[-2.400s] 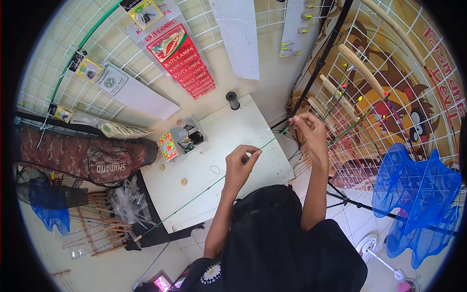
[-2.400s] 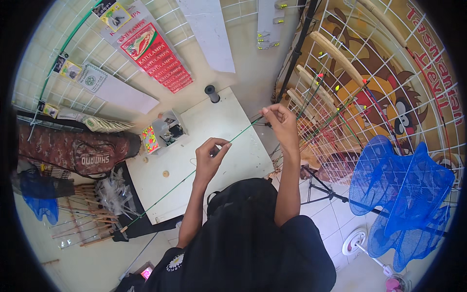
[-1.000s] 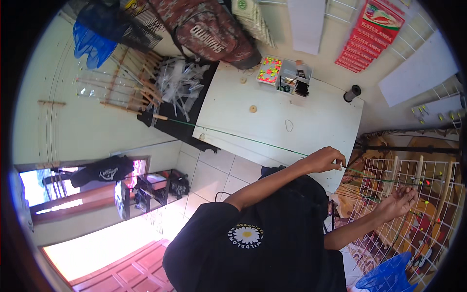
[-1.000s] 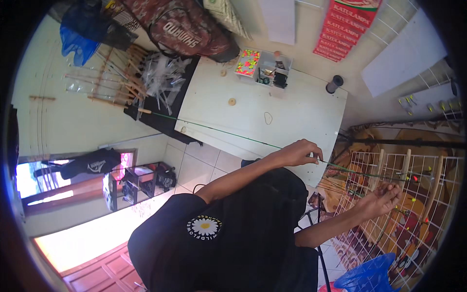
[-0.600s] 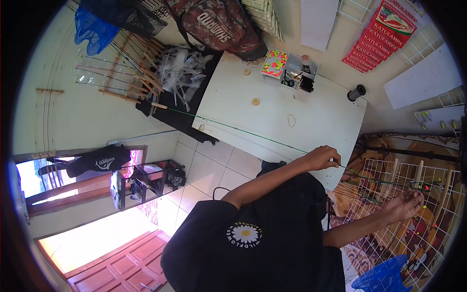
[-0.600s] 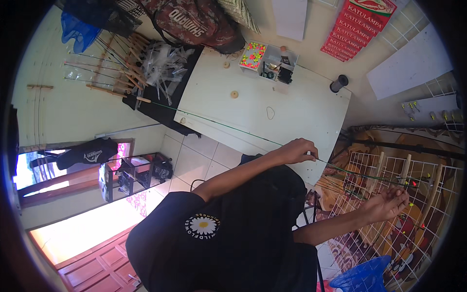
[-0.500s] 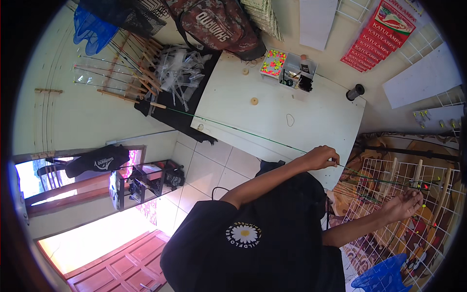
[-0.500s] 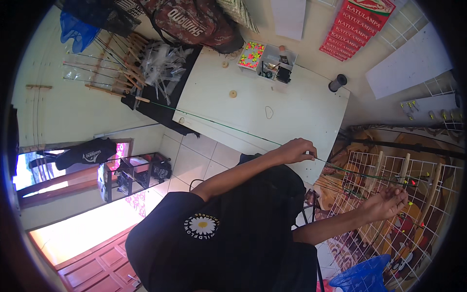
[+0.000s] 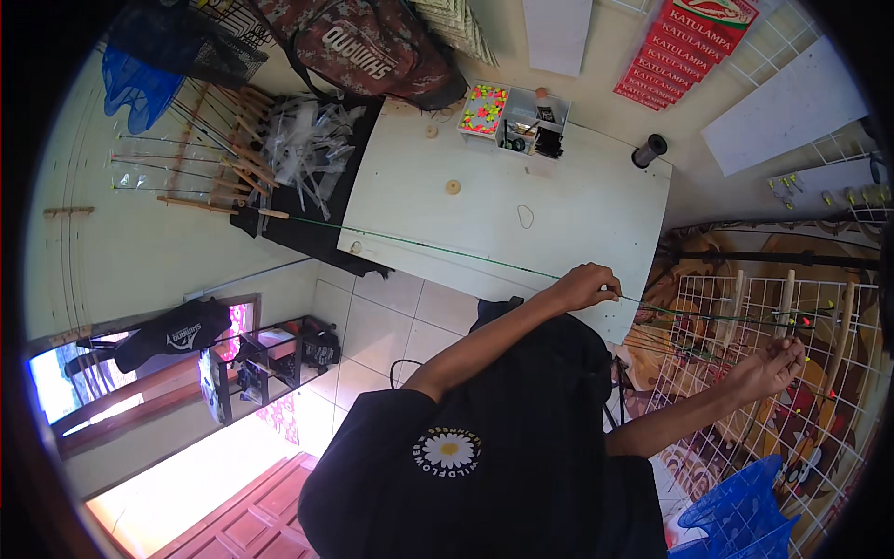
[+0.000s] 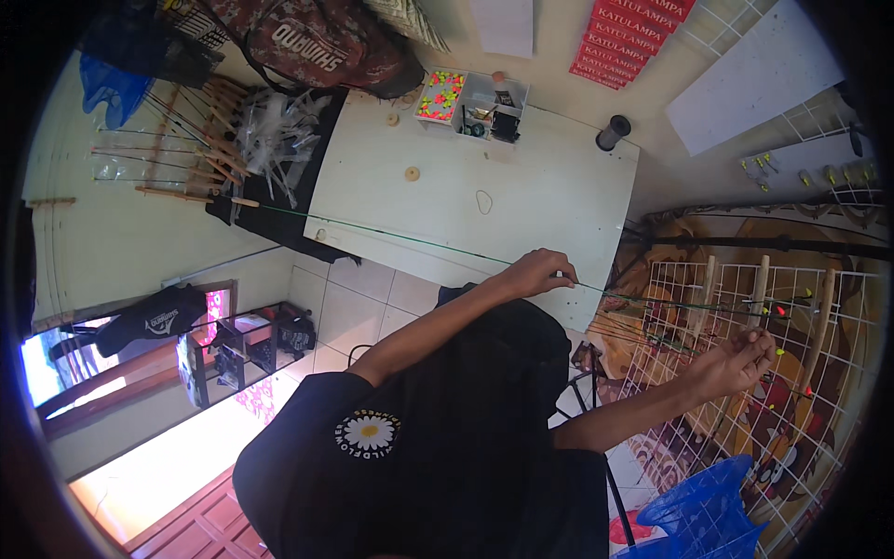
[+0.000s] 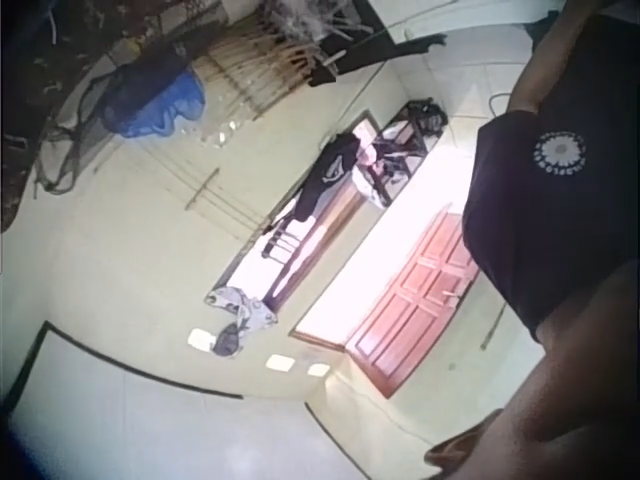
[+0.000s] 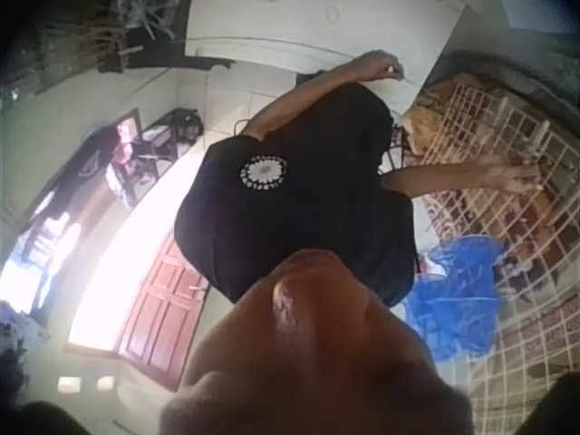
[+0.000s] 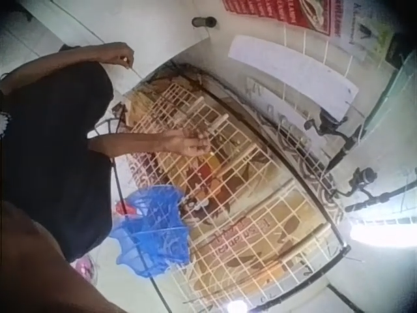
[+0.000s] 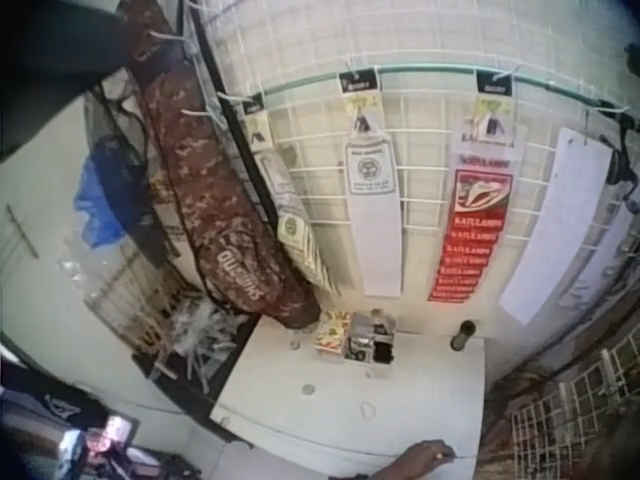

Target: Repairing a fishing rod by attaching or securing a guide to the blank using thread.

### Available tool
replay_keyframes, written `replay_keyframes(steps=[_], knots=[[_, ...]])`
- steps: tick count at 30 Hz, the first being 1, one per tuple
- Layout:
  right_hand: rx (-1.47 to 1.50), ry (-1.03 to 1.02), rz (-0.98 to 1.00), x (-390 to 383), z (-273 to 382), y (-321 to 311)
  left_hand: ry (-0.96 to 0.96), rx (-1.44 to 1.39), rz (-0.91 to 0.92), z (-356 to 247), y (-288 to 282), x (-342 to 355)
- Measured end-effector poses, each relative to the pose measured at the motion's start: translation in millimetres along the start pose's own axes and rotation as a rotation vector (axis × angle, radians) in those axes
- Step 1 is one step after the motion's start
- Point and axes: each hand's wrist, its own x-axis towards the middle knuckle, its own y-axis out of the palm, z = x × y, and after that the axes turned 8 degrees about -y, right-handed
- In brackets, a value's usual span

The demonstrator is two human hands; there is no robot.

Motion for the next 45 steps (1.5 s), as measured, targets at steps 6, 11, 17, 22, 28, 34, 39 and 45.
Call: replay_keyframes(steps=[6,11,17,22,28,34,39,45], knots=[[0.041,-0.034,-0.071,13,7,-8,0.005,0.021,0.002,2,3,2],[0.029,-0.113,-0.093,29,18,-6,0.010,0.046,0.009,11,10,1],[0.068,-0.199,-0.063,37,32,-13,-0.015,0.078,0.033,17,13,7],[0.060,-0.218,-0.115,22,43,4,-0.057,0.086,0.054,24,15,9],[-0.254,-0.033,0.098,-20,19,15,-0.099,0.137,0.090,33,28,19],[-0.468,0.312,0.597,-101,-36,54,-0.135,0.155,0.100,53,33,17],[-0.425,0.481,0.800,-158,-78,54,-0.186,0.127,0.083,54,22,5],[-0.472,0.601,0.906,-185,-93,63,-0.217,-0.121,-0.092,64,-4,-18]])
